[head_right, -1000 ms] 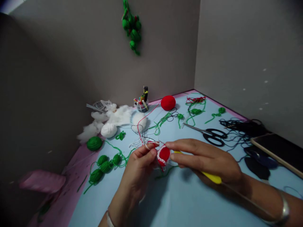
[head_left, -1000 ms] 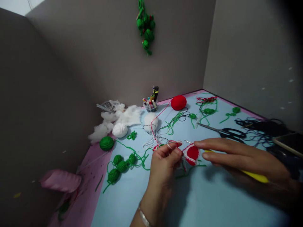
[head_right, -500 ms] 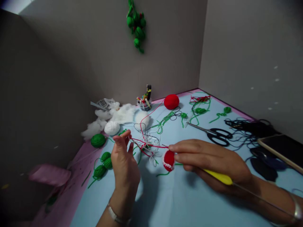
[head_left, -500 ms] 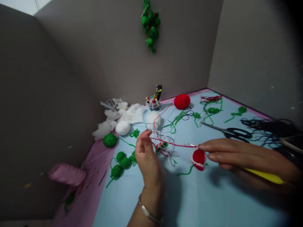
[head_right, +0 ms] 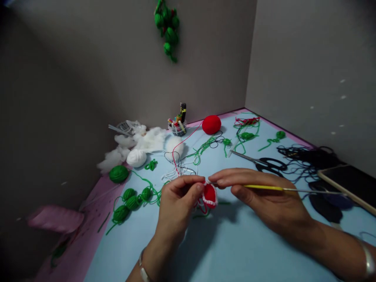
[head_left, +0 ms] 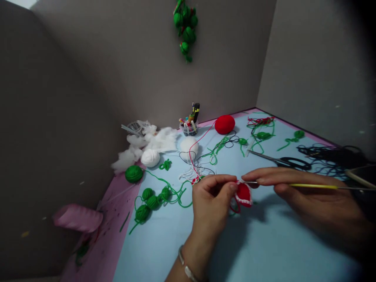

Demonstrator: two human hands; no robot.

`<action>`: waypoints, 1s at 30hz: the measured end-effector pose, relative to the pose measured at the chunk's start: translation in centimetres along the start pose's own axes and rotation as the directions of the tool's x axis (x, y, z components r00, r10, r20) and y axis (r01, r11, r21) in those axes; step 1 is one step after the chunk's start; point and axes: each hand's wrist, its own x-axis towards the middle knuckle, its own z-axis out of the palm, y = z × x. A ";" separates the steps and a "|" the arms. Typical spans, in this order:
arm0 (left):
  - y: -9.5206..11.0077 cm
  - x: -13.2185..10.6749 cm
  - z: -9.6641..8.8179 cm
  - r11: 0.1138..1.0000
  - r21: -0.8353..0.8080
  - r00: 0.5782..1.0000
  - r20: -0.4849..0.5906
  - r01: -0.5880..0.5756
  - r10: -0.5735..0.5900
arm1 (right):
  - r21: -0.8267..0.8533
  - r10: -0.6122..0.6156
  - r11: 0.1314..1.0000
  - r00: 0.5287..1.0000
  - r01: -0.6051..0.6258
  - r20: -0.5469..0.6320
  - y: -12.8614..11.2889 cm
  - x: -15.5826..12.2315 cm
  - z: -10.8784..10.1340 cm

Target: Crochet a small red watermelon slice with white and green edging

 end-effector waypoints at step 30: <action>-0.1 -0.5 1.4 0.951 -0.160 0.946 0.231 0.266 -0.226 | -0.194 -0.109 0.972 0.983 0.136 0.145 1.4 -1.5 -0.4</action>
